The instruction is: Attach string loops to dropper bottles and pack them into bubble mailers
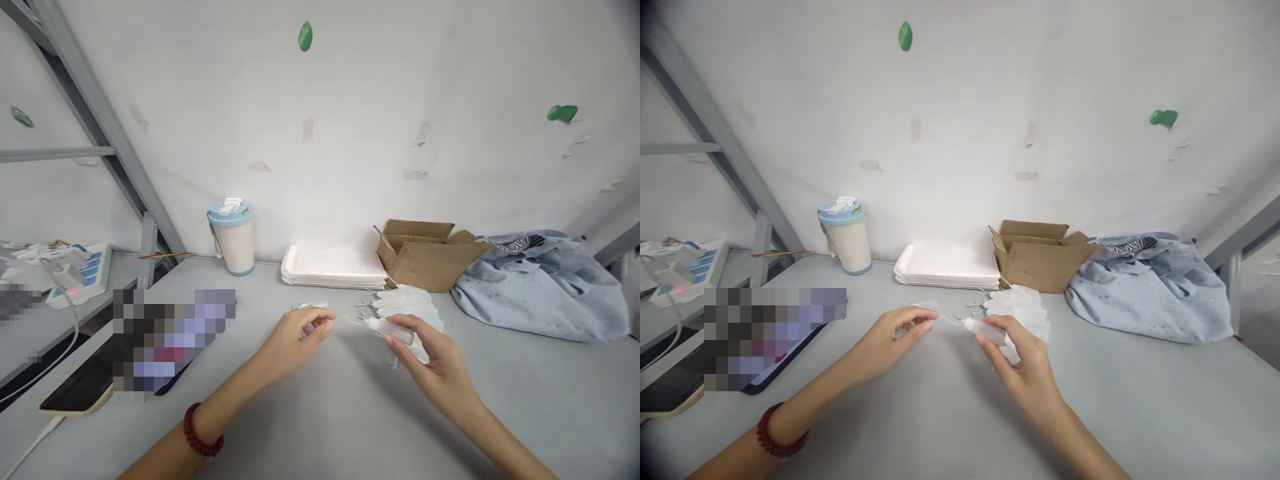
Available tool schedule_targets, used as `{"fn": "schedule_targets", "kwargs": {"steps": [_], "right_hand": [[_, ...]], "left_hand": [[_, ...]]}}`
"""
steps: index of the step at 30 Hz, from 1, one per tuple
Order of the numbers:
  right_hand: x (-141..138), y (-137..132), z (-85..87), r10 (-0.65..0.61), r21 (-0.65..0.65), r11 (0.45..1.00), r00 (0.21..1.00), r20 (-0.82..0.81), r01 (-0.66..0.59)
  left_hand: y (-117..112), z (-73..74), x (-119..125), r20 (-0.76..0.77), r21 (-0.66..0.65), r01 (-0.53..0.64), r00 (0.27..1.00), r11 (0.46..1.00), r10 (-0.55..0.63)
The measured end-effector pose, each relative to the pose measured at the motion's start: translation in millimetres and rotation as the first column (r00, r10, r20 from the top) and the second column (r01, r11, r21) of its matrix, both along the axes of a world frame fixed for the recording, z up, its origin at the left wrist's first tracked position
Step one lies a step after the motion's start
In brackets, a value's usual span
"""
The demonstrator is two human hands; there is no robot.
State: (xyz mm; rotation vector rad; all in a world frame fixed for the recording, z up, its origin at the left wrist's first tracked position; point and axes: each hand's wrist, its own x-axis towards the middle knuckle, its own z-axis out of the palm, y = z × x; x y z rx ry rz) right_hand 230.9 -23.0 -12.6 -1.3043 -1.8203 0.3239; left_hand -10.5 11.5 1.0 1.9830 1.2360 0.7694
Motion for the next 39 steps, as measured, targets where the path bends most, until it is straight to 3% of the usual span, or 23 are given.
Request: {"fn": "schedule_targets", "kwargs": {"steps": [4,12,21,32,39], "right_hand": [[-7,-4,-0.6,0.038,-0.141,0.989,0.998,-0.05,-0.045],[-12,-8,14.5,0.089,-0.367,0.907,0.944,-0.318,-0.209],[-12,-7,16.6,0.105,-0.422,0.851,0.887,-0.449,-0.314],[-13,-8,16.6,0.163,-0.4,0.86,0.913,-0.374,-0.317],[-8,-10,9.2,0.223,-0.33,0.912,0.97,-0.098,-0.243]], "left_hand": [[-14,5.9,11,0.087,-0.087,0.014,0.996,0.996,-0.006],[-22,7.7,14,0.107,-0.089,0.059,0.993,0.994,-0.049],[-24,8.8,16,0.136,-0.082,0.084,0.988,0.993,-0.072],[-27,9.7,16,0.107,-0.068,0.084,0.991,0.994,-0.077],[-26,0.2,16,-0.028,0.13,0.158,0.987,0.979,-0.156]]}}
